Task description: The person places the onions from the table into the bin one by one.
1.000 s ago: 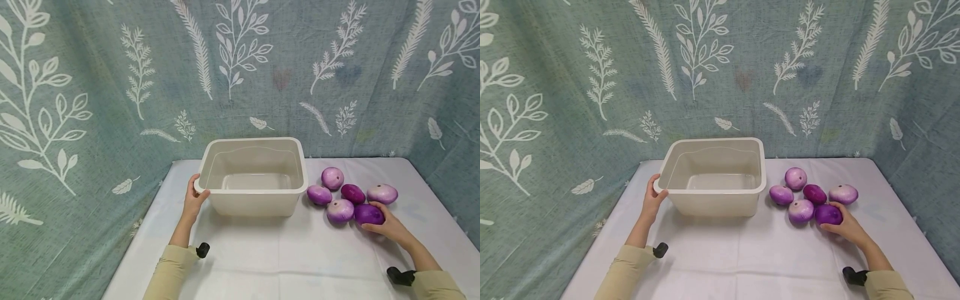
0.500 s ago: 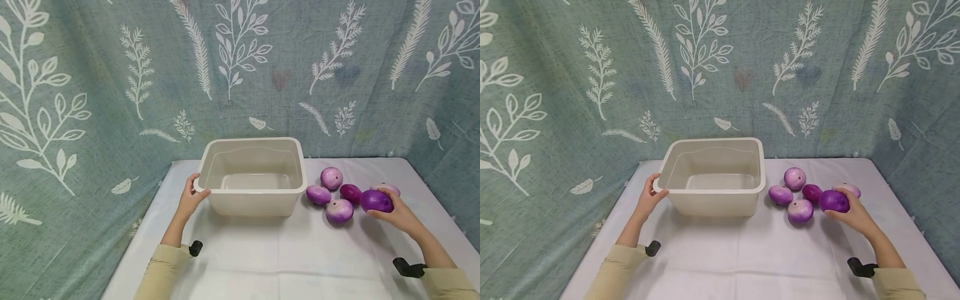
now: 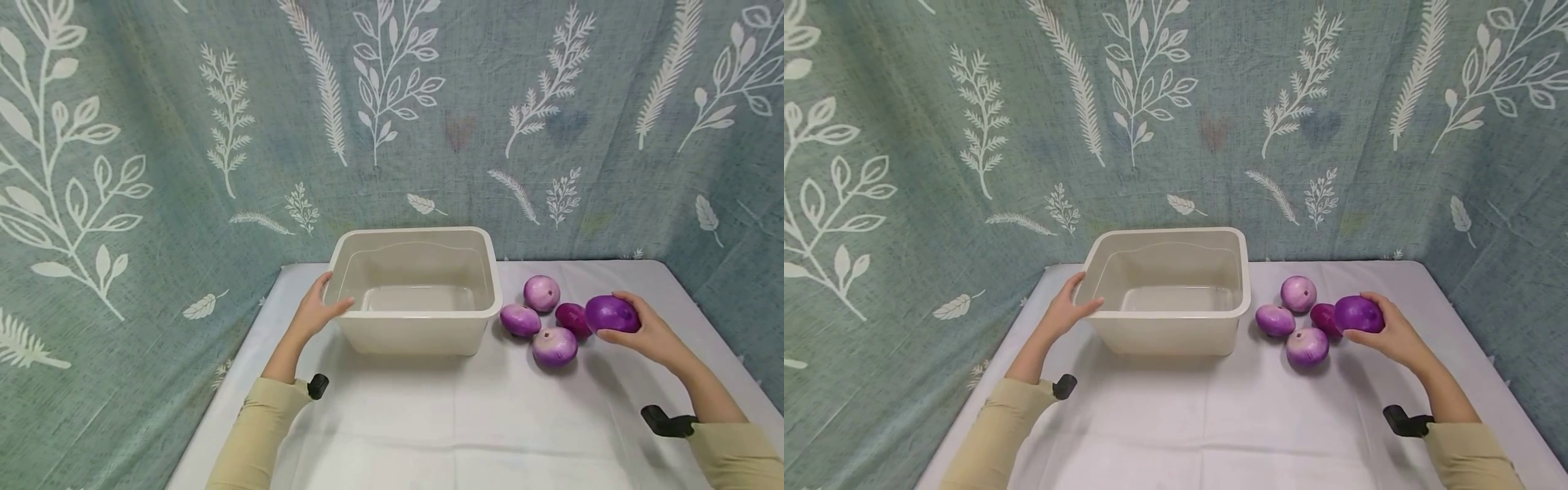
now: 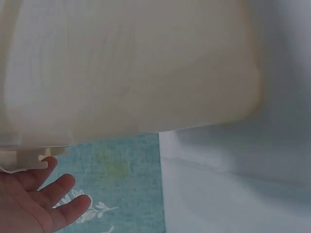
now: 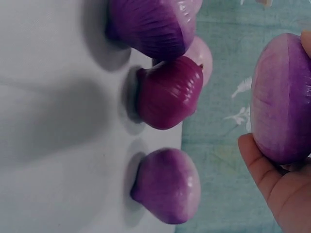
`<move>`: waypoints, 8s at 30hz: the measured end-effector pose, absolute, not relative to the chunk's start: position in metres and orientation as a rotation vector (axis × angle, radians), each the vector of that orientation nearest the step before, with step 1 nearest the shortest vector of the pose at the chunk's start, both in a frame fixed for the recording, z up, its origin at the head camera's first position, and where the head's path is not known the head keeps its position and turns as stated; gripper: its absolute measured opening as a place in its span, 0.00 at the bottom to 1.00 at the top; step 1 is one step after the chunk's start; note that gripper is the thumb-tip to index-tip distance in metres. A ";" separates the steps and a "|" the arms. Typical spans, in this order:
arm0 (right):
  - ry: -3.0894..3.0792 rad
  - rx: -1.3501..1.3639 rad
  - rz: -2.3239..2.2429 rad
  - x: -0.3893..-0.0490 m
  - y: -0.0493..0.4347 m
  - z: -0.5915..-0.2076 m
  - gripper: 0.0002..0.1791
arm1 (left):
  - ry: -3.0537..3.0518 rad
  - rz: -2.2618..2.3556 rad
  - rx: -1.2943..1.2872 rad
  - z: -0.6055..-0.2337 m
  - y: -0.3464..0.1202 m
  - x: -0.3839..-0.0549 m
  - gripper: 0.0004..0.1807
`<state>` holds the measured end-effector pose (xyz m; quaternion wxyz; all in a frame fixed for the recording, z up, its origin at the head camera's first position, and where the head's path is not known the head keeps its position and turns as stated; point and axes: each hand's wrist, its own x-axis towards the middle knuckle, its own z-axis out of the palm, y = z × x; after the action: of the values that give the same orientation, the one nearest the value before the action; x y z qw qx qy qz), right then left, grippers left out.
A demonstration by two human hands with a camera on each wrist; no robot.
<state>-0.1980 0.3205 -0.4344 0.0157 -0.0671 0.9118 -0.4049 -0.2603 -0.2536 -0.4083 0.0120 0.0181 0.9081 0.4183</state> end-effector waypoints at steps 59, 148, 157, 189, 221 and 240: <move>2.730 -0.616 -1.216 -0.317 0.182 -0.303 0.46 | 2.694 1.516 0.044 -0.417 -0.257 -0.256 0.44; 2.835 -0.468 -1.335 -0.211 0.258 -0.507 0.39 | 2.686 1.498 0.039 -0.418 -0.257 -0.256 0.45; 2.770 -0.385 -1.356 -0.208 0.260 -0.520 0.42 | 2.695 1.480 0.023 -0.417 -0.257 -0.255 0.45; 2.845 -0.395 -1.332 -0.215 0.267 -0.475 0.41 | 2.696 1.504 0.032 -0.416 -0.257 -0.255 0.45; 2.859 -0.539 -1.262 -0.269 0.236 -0.361 0.43 | 2.693 1.481 0.020 -0.413 -0.256 -0.254 0.45; 2.866 -0.713 -1.242 -0.311 0.182 -0.318 0.41 | 2.695 1.495 0.040 -0.412 -0.255 -0.255 0.45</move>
<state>-0.3111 0.1822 -0.3180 -0.0311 -0.2223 0.8941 -0.3876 -0.2552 -0.2553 -0.4119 0.0298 0.0131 0.8740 0.4848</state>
